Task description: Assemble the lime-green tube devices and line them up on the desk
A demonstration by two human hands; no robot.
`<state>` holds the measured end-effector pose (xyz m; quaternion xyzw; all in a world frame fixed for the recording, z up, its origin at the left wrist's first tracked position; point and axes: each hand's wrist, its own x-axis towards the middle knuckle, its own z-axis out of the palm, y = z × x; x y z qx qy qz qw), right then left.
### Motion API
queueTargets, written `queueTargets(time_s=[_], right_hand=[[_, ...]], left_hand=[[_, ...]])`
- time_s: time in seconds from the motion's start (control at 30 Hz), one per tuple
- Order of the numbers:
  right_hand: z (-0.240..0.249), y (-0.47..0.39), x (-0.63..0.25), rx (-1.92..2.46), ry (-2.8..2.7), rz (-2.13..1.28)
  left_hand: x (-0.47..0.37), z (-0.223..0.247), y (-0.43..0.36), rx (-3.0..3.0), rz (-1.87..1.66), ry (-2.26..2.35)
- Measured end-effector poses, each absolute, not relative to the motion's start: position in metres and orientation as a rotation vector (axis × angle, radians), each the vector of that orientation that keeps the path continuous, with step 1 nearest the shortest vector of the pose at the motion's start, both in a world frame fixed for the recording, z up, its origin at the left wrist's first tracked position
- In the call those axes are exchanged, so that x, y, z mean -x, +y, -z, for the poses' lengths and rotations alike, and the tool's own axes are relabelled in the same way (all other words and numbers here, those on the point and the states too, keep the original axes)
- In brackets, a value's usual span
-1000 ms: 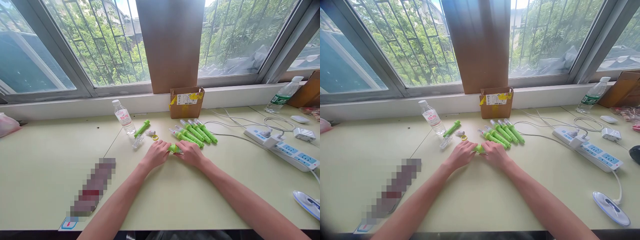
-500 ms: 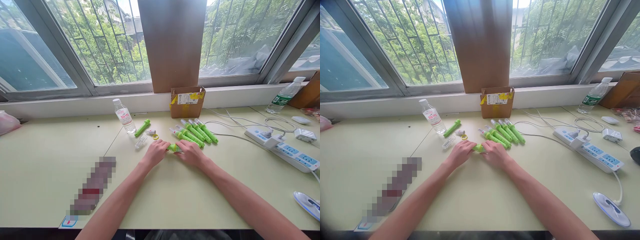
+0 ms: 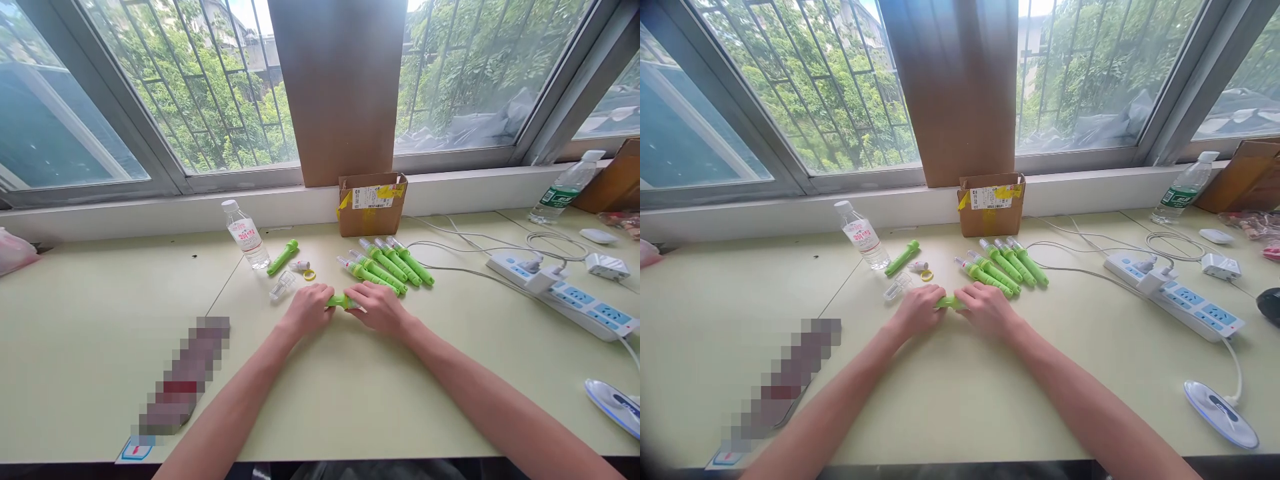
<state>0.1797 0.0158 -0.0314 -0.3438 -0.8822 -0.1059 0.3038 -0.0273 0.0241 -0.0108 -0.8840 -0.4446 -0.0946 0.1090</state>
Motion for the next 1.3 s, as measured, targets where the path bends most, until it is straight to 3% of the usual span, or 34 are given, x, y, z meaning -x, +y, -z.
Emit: queueTargets(time_s=[0.1, 0.23, 0.5, 0.57, 0.8, 0.97, 1.07, 1.23, 1.3], right_hand=[[0.029, 0.015, -0.178, 0.789, -2.370, 0.450], [0.028, 0.012, -0.177, 0.807, -2.412, 0.431], [0.027, 0.007, -0.175, 1.074, -2.388, -0.269], [0.027, 0.007, -0.175, 1.082, -2.361, -0.314], [0.030, 0.012, -0.176, 0.858, -2.382, 0.314], [0.027, 0.010, -0.176, 0.868, -2.451, 0.377], [0.026, 0.007, -0.175, 0.967, -2.469, 0.193], [0.018, 0.005, -0.177, 1.033, -2.357, -0.523], [0.017, 0.005, -0.178, 1.022, -2.319, -0.646]], left_hand=[[0.027, 0.008, 0.023, 2.627, 0.112, -1.507], [0.026, 0.006, 0.023, 2.641, 0.000, -1.520], [0.027, 0.006, 0.025, 2.564, -0.042, -1.353], [0.025, 0.005, 0.024, 2.532, -0.018, -1.349], [0.022, 0.003, 0.019, 2.585, 0.038, -1.593], [0.023, 0.006, 0.021, 2.593, 0.023, -1.549], [0.025, 0.009, 0.023, 2.596, 0.020, -1.455], [0.025, 0.013, 0.024, 2.501, 0.081, -1.288], [0.024, 0.011, 0.024, 2.458, 0.112, -1.248]])
